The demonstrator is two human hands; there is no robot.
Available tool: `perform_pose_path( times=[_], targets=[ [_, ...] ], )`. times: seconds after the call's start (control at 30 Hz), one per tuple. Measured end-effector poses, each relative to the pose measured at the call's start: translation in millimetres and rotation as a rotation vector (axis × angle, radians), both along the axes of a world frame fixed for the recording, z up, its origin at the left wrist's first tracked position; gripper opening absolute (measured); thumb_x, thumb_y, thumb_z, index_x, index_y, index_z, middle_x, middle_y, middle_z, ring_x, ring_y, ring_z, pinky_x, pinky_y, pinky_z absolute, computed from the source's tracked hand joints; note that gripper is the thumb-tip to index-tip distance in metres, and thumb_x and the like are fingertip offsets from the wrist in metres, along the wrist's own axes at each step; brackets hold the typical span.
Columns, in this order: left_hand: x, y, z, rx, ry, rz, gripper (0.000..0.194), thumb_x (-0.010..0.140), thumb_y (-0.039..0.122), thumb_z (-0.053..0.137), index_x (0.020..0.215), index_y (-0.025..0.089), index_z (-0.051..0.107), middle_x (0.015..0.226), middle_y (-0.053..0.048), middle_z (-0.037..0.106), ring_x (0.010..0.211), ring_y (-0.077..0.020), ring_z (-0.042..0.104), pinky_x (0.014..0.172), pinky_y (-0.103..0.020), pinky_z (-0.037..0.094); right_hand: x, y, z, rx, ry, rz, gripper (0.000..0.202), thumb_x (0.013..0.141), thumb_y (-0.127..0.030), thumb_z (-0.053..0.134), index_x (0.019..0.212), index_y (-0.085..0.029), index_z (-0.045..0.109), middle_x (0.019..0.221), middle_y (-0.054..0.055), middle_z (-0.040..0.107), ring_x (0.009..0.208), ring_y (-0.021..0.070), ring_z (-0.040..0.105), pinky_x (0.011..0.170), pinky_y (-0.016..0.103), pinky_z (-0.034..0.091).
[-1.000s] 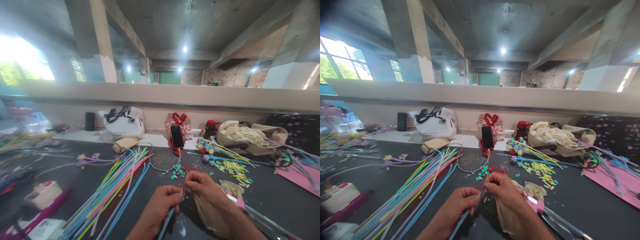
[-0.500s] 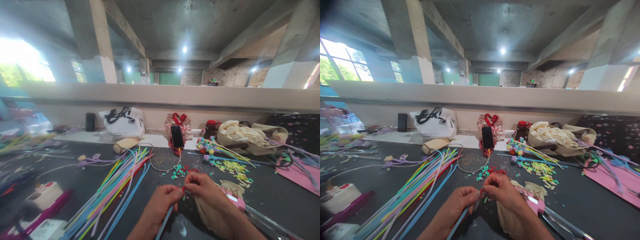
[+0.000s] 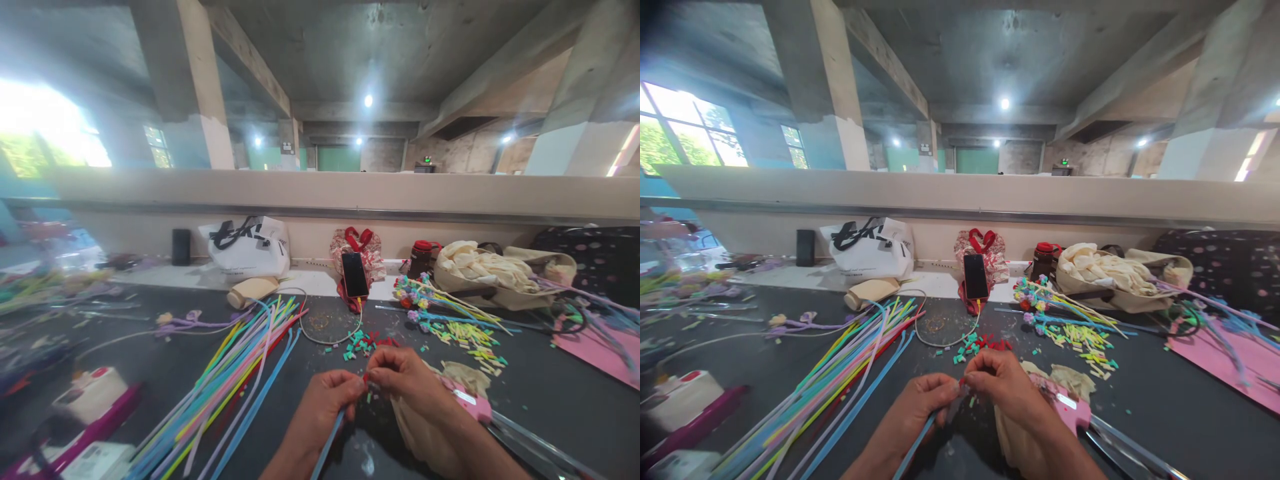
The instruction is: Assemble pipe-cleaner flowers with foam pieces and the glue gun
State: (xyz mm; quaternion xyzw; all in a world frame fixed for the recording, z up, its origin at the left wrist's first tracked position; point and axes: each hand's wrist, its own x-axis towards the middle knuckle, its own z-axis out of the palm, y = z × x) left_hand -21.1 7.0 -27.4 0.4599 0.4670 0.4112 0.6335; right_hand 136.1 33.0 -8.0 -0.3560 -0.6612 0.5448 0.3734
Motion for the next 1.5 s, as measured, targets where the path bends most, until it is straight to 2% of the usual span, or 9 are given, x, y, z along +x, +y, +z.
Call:
perform_pose_path(
  times=[0.17,0.37,0.63,0.87,1.1,1.27,1.37,1.5],
  targets=[
    [2,-1,1.4,-0.036,-0.061,0.034,0.028,0.056,0.041,0.061,0.058,0.014,0.054,0.033,0.007,0.042,0.026,-0.0026,0.026,0.032,-0.018,0.014,-2,-1,-2.1,-0.024,0.051,-0.021,0.022,0.065,-0.035,0.061,0.063,-0.013,0.056,0.049,-0.004,0.049,0.039,0.0049,0.039,0.038,0.017,0.026],
    [1,-2,5.3,-0.098,-0.141,0.042,0.027,0.058,0.04,0.058,0.065,0.014,0.055,0.032,0.009,0.04,0.024,-0.0021,0.024,0.03,-0.016,0.012,-3,-2,1.8,-0.007,0.051,-0.134,0.027,0.068,-0.039,0.057,0.064,-0.012,0.059,0.044,-0.005,0.044,0.037,0.0045,0.036,0.037,0.017,0.026],
    [1,-1,2.2,-0.101,-0.108,-0.033,0.023,0.06,0.037,0.057,0.056,0.015,0.05,0.033,0.008,0.041,0.024,-0.0023,0.025,0.029,-0.016,0.013,-5,-1,-3.5,-0.043,0.097,-0.089,0.02,0.064,-0.032,0.061,0.062,-0.013,0.058,0.046,-0.004,0.049,0.039,0.005,0.037,0.038,0.017,0.025],
    [1,0,1.6,-0.097,-0.095,-0.068,0.031,0.058,0.045,0.058,0.063,0.015,0.054,0.033,0.008,0.042,0.023,-0.0025,0.026,0.029,-0.016,0.014,-3,0,-4.2,0.033,0.025,-0.087,0.013,0.066,-0.024,0.058,0.059,-0.013,0.056,0.048,-0.004,0.051,0.041,0.0058,0.04,0.039,0.017,0.027],
    [0,1,0.7,-0.096,-0.085,-0.06,0.028,0.058,0.042,0.058,0.054,0.016,0.048,0.032,0.008,0.041,0.023,-0.0024,0.026,0.029,-0.017,0.014,-3,-2,-0.3,0.071,-0.024,-0.08,0.014,0.066,-0.025,0.058,0.057,-0.014,0.057,0.05,-0.003,0.05,0.044,0.0063,0.042,0.041,0.017,0.03],
    [1,1,3.5,-0.096,-0.063,-0.012,0.026,0.056,0.041,0.058,0.058,0.016,0.051,0.032,0.008,0.042,0.023,-0.0031,0.027,0.029,-0.017,0.014,-3,1,-2.1,-0.037,0.027,-0.167,0.028,0.069,-0.039,0.055,0.063,-0.012,0.059,0.052,-0.001,0.053,0.038,0.0051,0.04,0.035,0.017,0.027],
    [1,0,5.1,-0.082,-0.065,0.005,0.025,0.055,0.04,0.057,0.058,0.016,0.051,0.032,0.008,0.042,0.023,-0.0034,0.027,0.03,-0.018,0.014,-3,2,-7.6,-0.113,0.053,-0.12,0.034,0.07,-0.045,0.052,0.068,-0.012,0.06,0.054,0.0,0.054,0.038,0.0062,0.043,0.034,0.017,0.026],
    [1,-2,5.2,-0.024,0.04,0.031,0.022,0.059,0.037,0.055,0.059,0.015,0.054,0.034,0.007,0.044,0.026,-0.0037,0.028,0.033,-0.018,0.017,-6,-1,-12.1,-0.131,0.067,-0.073,0.032,0.069,-0.042,0.055,0.056,-0.013,0.055,0.046,-0.003,0.049,0.039,0.0062,0.043,0.038,0.017,0.031]
  ],
)
